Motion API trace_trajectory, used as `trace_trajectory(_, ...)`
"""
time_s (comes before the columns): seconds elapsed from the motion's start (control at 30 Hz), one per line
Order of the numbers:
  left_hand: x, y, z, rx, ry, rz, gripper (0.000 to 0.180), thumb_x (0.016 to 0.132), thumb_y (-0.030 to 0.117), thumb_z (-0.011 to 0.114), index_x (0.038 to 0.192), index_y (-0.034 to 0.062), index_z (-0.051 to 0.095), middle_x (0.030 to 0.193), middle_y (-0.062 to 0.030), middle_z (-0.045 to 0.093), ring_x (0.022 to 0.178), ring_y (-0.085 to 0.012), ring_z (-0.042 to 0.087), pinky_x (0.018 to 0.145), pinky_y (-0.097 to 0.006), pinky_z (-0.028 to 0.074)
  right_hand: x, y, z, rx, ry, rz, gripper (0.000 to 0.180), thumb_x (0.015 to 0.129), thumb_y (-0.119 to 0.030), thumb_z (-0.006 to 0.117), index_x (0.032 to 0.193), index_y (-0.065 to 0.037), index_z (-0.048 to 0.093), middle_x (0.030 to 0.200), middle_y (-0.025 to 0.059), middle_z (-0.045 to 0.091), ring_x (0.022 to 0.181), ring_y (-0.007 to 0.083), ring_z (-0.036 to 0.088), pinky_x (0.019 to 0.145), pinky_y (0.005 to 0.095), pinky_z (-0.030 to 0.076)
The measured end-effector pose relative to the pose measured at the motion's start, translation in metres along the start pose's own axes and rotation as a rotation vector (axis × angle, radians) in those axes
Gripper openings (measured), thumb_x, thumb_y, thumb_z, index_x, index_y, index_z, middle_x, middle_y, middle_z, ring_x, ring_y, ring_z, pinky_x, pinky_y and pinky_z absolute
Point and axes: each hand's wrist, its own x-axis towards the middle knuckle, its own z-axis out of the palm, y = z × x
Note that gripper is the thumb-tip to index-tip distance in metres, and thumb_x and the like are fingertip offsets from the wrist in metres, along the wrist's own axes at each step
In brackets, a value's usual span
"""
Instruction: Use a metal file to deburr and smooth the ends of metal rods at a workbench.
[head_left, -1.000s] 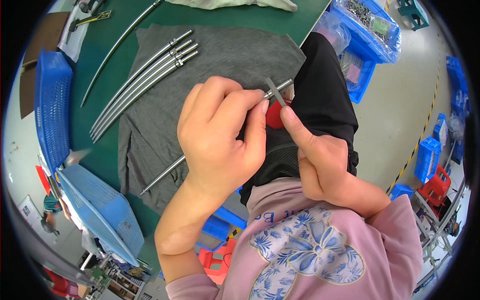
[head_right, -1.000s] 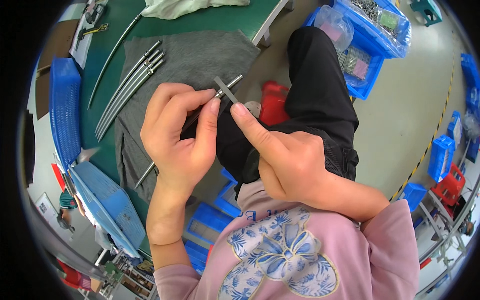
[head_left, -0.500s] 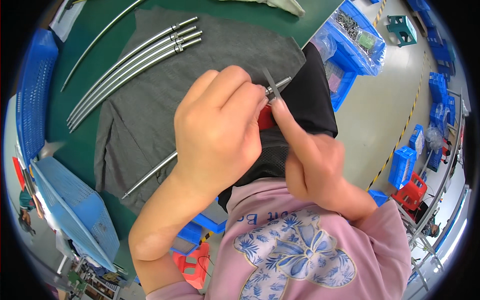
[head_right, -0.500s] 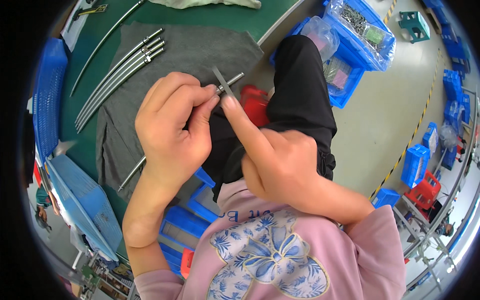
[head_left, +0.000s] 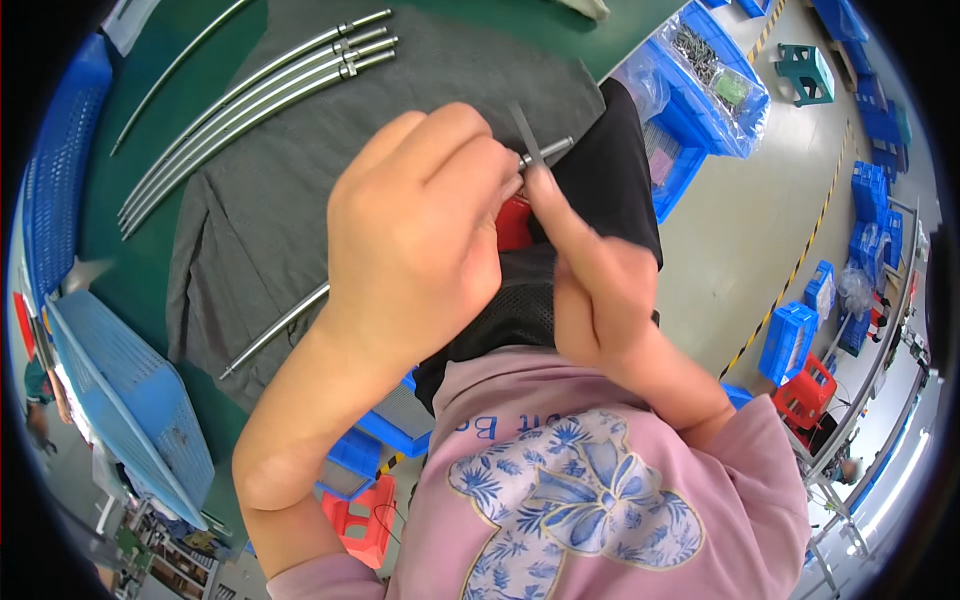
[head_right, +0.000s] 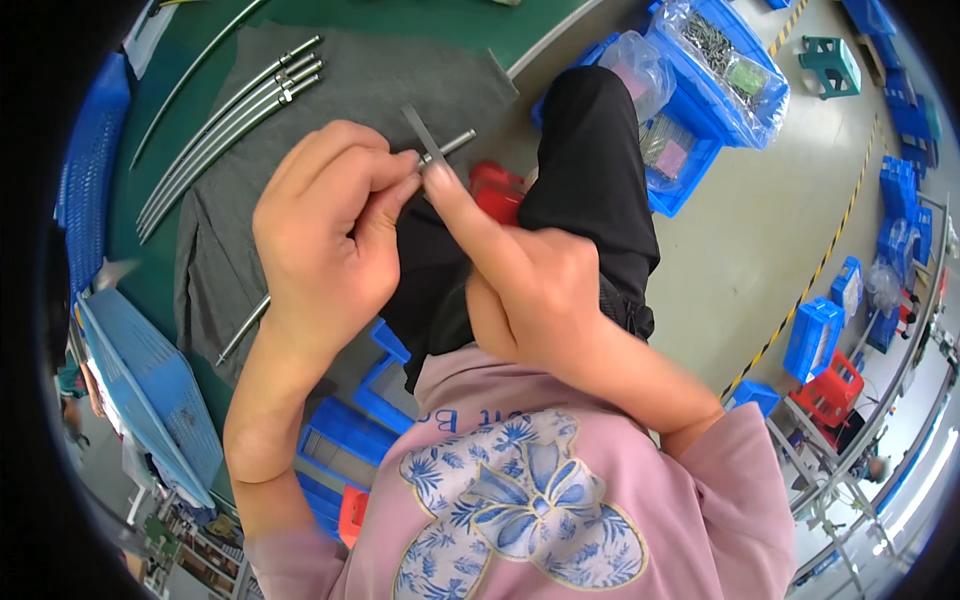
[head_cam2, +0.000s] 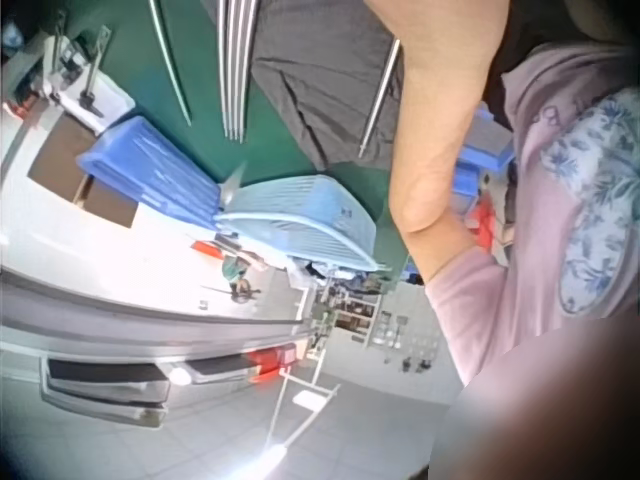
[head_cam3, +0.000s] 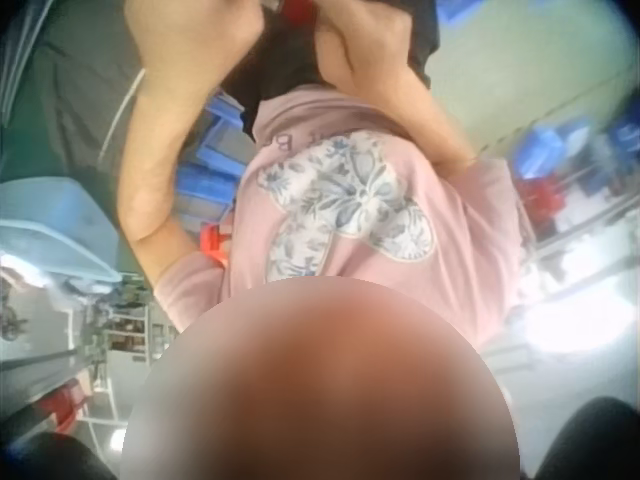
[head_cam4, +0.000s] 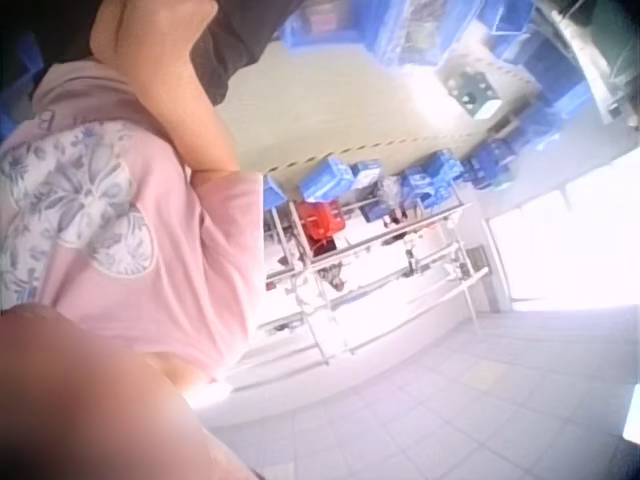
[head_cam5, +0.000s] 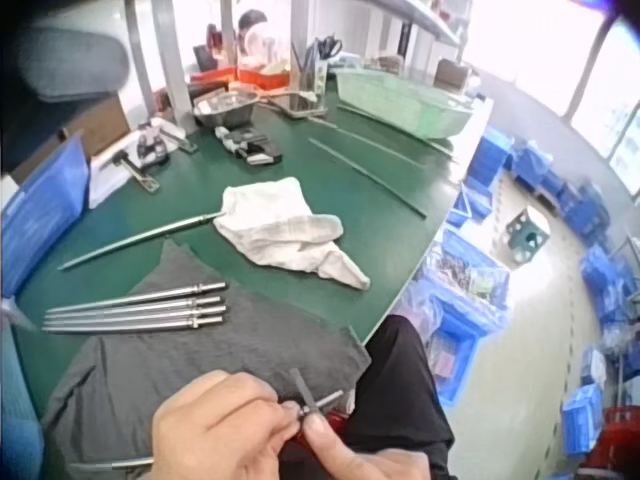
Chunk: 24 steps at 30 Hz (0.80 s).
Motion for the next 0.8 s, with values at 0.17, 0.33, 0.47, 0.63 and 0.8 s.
trace_trajectory(0.17,-0.002,-0.001,0.002,0.0,0.005,-0.01,0.014,0.066,-0.005,0.069,0.075,-0.0005,0.06,0.072,-0.0089,0.056,0.061,-0.0241,0.053,0.054,-0.031,0.043,-0.006,-0.005,-0.006,-0.022,-0.074,0.097,0.067,0.056,0.005,0.052,0.123,0.004,0.057,0.05,0.0039,0.044,0.037,0.0186,0.042,0.041,0.03,0.038)
trace_trajectory(0.33,-0.001,0.0,0.0,-0.015,-0.011,-0.003,0.014,0.067,-0.004,0.069,0.075,-0.0001,0.06,0.072,-0.009,0.056,0.061,-0.0243,0.053,0.054,-0.031,0.042,0.001,0.0,0.004,-0.026,0.011,0.024,0.064,0.059,0.006,0.051,0.122,0.005,0.058,0.05,0.0046,0.045,0.036,0.0178,0.043,0.043,0.029,0.04)
trace_trajectory(0.47,0.0,0.0,-0.002,-0.001,-0.023,0.009,0.014,0.066,-0.005,0.069,0.075,-0.0002,0.06,0.072,-0.009,0.056,0.061,-0.0244,0.053,0.054,-0.031,0.042,0.003,0.002,0.0,-0.066,-0.027,-0.006,0.061,0.06,0.007,0.049,0.12,0.005,0.059,0.051,0.0057,0.048,0.037,0.0163,0.044,0.044,0.0268,0.042)
trace_trajectory(0.63,-0.002,0.0,0.001,-0.011,-0.014,-0.011,0.014,0.063,-0.005,0.066,0.073,0.0014,0.058,0.072,-0.0078,0.053,0.063,-0.0252,0.052,0.055,-0.033,0.042,-0.011,-0.002,-0.003,0.05,-0.041,0.08,0.061,0.062,0.01,0.049,0.122,0.005,0.057,0.055,0.0085,0.051,0.038,0.0169,0.045,0.042,0.0292,0.039)
trace_trajectory(0.8,-0.002,0.001,-0.004,-0.012,-0.021,-0.012,0.014,0.066,-0.006,0.069,0.074,-0.0005,0.059,0.07,-0.0088,0.055,0.061,-0.024,0.053,0.054,-0.03,0.042,0.007,-0.005,0.001,0.126,-0.038,0.106,0.063,0.064,0.011,0.046,0.126,0.004,0.054,0.053,0.0081,0.05,0.038,0.0171,0.046,0.046,0.0259,0.044)
